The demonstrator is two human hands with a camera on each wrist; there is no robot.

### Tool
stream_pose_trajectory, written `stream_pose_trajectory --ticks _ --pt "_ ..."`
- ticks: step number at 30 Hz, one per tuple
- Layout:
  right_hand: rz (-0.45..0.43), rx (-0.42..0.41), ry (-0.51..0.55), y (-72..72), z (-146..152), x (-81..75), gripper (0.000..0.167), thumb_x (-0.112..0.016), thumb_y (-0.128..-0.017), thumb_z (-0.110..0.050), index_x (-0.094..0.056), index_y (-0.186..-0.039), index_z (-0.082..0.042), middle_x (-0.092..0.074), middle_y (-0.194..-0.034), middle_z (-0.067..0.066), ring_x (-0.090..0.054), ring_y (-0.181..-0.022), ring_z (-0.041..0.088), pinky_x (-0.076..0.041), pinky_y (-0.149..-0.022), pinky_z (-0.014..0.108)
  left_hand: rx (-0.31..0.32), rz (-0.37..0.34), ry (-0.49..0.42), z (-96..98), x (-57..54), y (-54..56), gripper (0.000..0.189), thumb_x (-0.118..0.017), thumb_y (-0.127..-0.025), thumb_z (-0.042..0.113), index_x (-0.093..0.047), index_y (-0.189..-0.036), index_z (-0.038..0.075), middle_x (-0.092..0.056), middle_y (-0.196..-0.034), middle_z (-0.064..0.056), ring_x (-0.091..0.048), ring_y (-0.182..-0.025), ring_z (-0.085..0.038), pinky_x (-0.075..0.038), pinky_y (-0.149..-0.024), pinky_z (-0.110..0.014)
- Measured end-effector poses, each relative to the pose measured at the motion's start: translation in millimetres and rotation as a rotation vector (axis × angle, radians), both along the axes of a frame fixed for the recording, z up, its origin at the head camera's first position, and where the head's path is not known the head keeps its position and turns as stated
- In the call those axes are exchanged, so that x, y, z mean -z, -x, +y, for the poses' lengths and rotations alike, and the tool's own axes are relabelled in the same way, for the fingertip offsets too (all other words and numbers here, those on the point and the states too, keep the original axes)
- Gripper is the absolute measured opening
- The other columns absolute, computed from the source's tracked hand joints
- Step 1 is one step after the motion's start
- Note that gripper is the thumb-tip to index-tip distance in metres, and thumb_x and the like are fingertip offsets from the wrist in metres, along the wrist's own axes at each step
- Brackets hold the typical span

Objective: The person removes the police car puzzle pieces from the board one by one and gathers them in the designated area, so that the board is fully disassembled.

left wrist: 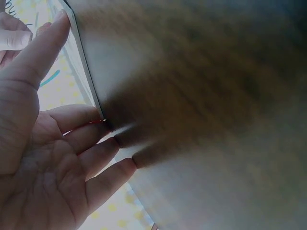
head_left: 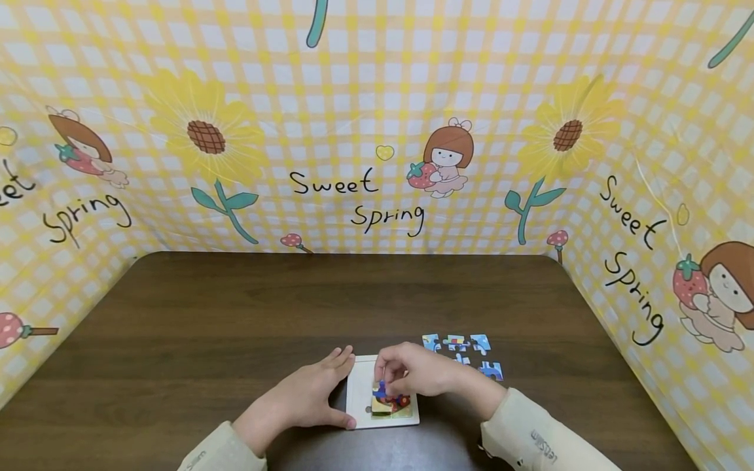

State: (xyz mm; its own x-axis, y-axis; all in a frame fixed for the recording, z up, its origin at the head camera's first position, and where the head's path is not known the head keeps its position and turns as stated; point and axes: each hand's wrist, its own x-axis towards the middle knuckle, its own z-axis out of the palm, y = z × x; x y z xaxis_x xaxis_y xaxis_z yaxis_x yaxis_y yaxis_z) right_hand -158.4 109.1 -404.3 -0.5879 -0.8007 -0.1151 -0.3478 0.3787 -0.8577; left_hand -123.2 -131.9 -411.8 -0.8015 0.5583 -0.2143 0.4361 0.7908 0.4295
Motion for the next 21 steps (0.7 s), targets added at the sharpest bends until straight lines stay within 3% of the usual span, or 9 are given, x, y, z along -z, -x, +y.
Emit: stream_pose_trajectory --ticks 21 --pt "-0.045 0.099 0.039 -9.0 70 -1.3 0.011 -0.064 -0.09 0.007 -0.061 -0.098 0.0 -0.067 -0.079 0.011 -0.064 -0.072 0.011 -0.055 -0.07 0.023 0.015 0.013 0.009 -0.6 -1.8 -1.5 0.107 -0.082 -0.074 0.054 -0.036 -0.15 -0.005 -0.029 -0.161 -0.021 -0.029 -0.15 -0.037 -0.037 -0.112 -0.054"
